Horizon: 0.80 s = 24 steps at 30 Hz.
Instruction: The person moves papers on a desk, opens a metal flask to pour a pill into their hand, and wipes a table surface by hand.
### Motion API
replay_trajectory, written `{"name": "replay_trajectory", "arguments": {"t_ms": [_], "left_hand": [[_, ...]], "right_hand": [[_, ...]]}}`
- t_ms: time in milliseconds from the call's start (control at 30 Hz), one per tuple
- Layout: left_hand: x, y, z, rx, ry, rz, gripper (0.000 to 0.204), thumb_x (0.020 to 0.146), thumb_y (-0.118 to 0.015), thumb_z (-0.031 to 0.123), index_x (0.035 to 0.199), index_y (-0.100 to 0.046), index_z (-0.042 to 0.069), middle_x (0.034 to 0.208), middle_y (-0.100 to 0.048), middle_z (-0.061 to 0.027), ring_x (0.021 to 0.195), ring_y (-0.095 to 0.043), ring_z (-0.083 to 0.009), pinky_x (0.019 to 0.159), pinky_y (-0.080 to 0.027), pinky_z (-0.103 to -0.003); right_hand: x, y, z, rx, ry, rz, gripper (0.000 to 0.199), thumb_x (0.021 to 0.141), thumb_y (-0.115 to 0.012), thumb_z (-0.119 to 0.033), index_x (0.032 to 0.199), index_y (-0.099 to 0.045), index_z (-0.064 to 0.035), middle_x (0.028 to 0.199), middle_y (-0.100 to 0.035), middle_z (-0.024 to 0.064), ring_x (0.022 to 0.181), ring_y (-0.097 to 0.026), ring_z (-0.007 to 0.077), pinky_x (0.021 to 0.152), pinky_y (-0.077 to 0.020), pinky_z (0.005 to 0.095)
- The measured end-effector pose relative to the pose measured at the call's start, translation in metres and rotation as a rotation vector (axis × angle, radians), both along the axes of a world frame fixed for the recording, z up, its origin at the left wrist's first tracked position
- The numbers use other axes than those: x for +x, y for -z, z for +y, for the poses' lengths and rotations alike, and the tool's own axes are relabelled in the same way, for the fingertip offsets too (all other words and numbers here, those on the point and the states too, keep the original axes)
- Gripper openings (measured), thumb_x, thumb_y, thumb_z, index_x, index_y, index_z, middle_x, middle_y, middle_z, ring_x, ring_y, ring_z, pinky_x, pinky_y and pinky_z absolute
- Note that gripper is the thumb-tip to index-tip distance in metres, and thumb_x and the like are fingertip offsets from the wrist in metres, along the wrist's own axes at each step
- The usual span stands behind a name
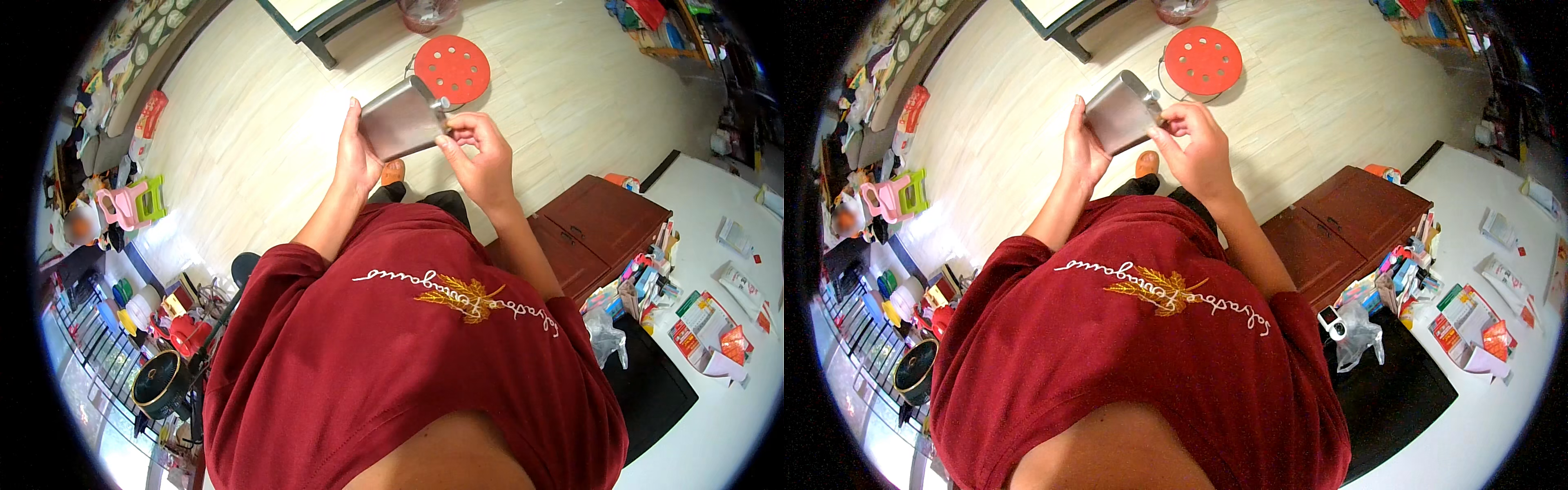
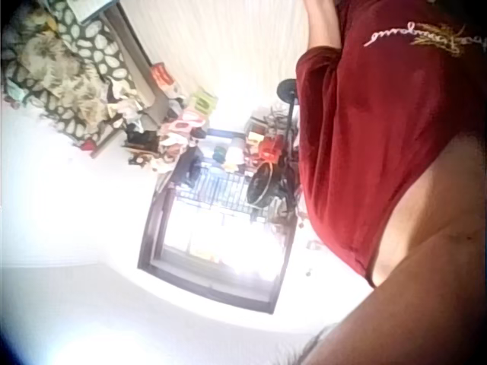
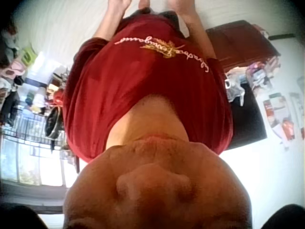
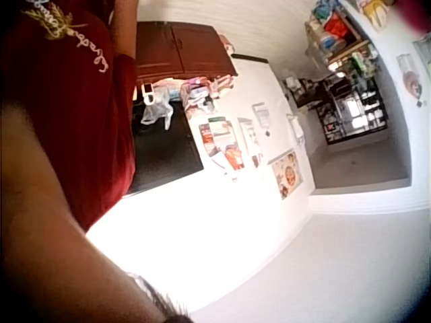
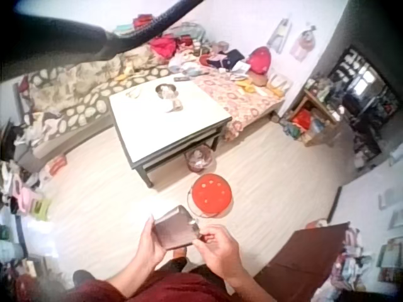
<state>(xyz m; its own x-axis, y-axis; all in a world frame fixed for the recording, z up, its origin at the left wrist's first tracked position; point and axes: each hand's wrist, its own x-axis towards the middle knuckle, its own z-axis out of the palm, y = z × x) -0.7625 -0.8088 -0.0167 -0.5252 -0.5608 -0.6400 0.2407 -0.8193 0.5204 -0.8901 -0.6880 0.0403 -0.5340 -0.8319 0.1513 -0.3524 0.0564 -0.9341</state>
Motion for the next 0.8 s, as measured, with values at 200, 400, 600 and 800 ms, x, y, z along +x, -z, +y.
{"name": "replay_trajectory", "arguments": {"t_ms": [200, 400, 600, 800], "left_hand": [[-0.033, -0.006, 0.004, -0.09, -0.063, -0.197, 0.057, 0.086, -0.047, 0.056, 0.103, -0.054, 0.002, 0.097, -0.057, -0.0091, 0.093, -0.053, -0.0207, 0.086, -0.042, -0.034], [-0.053, 0.006, 0.013, -0.371, 0.013, -0.334, 0.058, 0.087, -0.046, 0.056, 0.091, -0.056, -0.001, 0.084, -0.053, -0.0041, 0.077, -0.045, -0.0125, 0.074, -0.039, -0.027], [-0.073, 0.007, 0.029, -0.384, -0.004, -0.407, 0.06, 0.087, -0.047, 0.057, 0.089, -0.056, -0.003, 0.08, -0.052, -0.0036, 0.075, -0.044, -0.0116, 0.072, -0.039, -0.025], [-0.085, 0.005, 0.04, -0.335, -0.081, -0.391, 0.061, 0.088, -0.046, 0.056, 0.092, -0.057, -0.004, 0.084, -0.056, -0.0058, 0.076, -0.048, -0.0121, 0.072, -0.041, -0.026]], "right_hand": [[-0.022, -0.015, 0.001, 0.204, 0.009, 0.008, 0.024, 0.082, -0.065, -0.02, 0.076, -0.05, -0.003, 0.06, -0.053, 0.0074, 0.052, -0.051, 0.0178, 0.049, -0.0417, 0.0314], [-0.062, -0.016, 0.002, 0.241, -0.033, 0.397, 0.033, 0.083, -0.062, -0.029, 0.07, -0.044, -0.0052, 0.059, -0.051, 0.0088, 0.051, -0.051, 0.0277, 0.045, -0.04, 0.0369], [-0.096, -0.005, 0.01, 0.228, -0.128, 0.615, 0.034, 0.083, -0.061, -0.032, 0.07, -0.045, -0.0058, 0.064, -0.055, 0.0098, 0.055, -0.056, 0.0302, 0.045, -0.0426, 0.0397], [-0.117, -0.007, 0.01, 0.185, -0.234, 0.687, 0.03, 0.085, -0.059, -0.028, 0.068, -0.047, -0.0056, 0.061, -0.052, 0.0105, 0.051, -0.053, 0.0294, 0.044, -0.0414, 0.0386]]}}
